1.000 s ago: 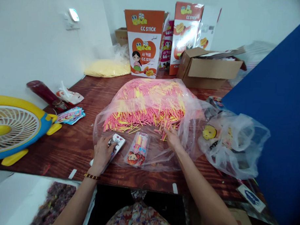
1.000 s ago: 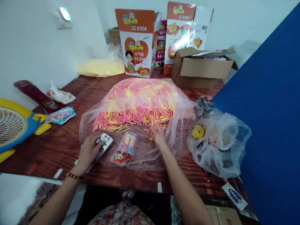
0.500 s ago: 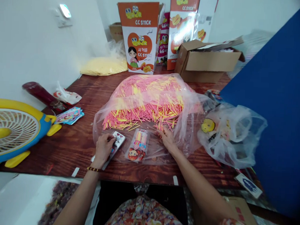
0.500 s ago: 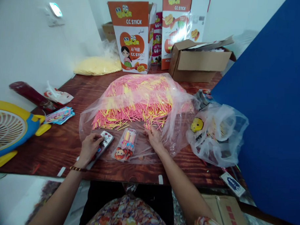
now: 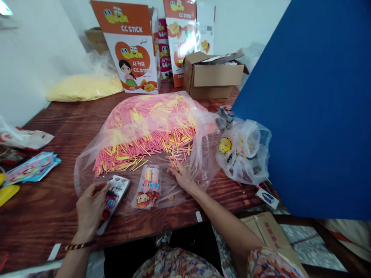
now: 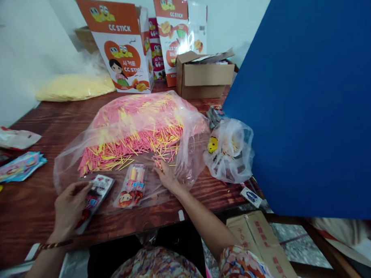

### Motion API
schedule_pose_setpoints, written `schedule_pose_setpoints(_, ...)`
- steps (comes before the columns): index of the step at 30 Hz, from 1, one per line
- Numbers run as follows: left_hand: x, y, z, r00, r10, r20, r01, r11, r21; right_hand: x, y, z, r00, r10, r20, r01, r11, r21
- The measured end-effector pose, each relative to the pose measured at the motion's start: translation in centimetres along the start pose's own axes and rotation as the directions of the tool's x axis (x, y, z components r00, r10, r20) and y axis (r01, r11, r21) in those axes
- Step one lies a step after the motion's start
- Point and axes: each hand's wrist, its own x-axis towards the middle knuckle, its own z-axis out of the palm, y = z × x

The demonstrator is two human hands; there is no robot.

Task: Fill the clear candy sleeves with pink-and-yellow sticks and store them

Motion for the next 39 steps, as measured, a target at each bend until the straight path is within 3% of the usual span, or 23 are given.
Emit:
schedule_pose_setpoints(3, 0.2, 0.1, -0.3, 1.0, 0.002, -0.013, -0.002, 1.0, -0.011, -0.4, 0.2, 0.3, 0.999, 0.036, -0.009, -0.035, 0.999, 0.004)
schedule_pose_setpoints(10, 0.0, 1.8, -1.7, 0.996, 0.067, -0.06, -0.073, 0.991, -0.108, 0.0, 0.6, 0.5, 0.999, -0.043, 0.016, 0.045, 0.992, -0.115)
schedule_pose_setpoints(15, -0.4, 3.1, -2.6, 0.998, -0.013, -0.055, -0.003, 0.961, -0.278, -0.1, 0.4, 0.5, 0.997, -0.083, -0.006, 0.082, 0.991, -0.107)
schedule_pose_setpoints(21, -0.9, 4.5, -2.6, 0.998, -0.045, -0.046, 0.023, 0.922, -0.386, -0.4, 0.0, 0.2, 0.999, -0.017, -0.038, 0.017, 1.0, -0.014)
schedule_pose_setpoints(25, -1.5, 5.4, -1.5, 0.996, -0.077, 0.047, 0.09, 0.882, -0.463, -0.4, 0.3, 0.2, 1.0, 0.02, -0.019, -0.02, 0.999, 0.027)
schedule_pose_setpoints(27, -1.9, 5.7, -0.7, 0.99, -0.09, 0.108, 0.131, 0.867, -0.481, -0.1, 0.2, 0.1, 0.992, 0.112, -0.064, -0.099, 0.98, 0.173)
schedule_pose_setpoints(30, -2.9, 6.5, 0.9, 0.97, -0.081, 0.23, 0.188, 0.849, -0.493, 0.6, -0.8, -0.5, 0.958, 0.281, -0.061, -0.214, 0.837, 0.503)
schedule_pose_setpoints(34, -4.5, 8.3, 3.5, 0.911, -0.048, 0.41, 0.269, 0.822, -0.501, 1.0, -3.1, -1.2, 0.931, 0.339, 0.135, -0.333, 0.64, 0.692)
schedule_pose_setpoints(36, -5.2, 9.2, 4.7, 0.863, -0.029, 0.505, 0.318, 0.807, -0.497, 0.9, -4.1, -1.2, 0.927, 0.333, 0.174, -0.358, 0.64, 0.68)
schedule_pose_setpoints(39, -5.6, 10.0, 5.7, 0.843, 0.007, 0.538, 0.295, 0.831, -0.472, 0.5, -5.4, -1.2, 0.951, 0.245, 0.188, -0.308, 0.788, 0.532)
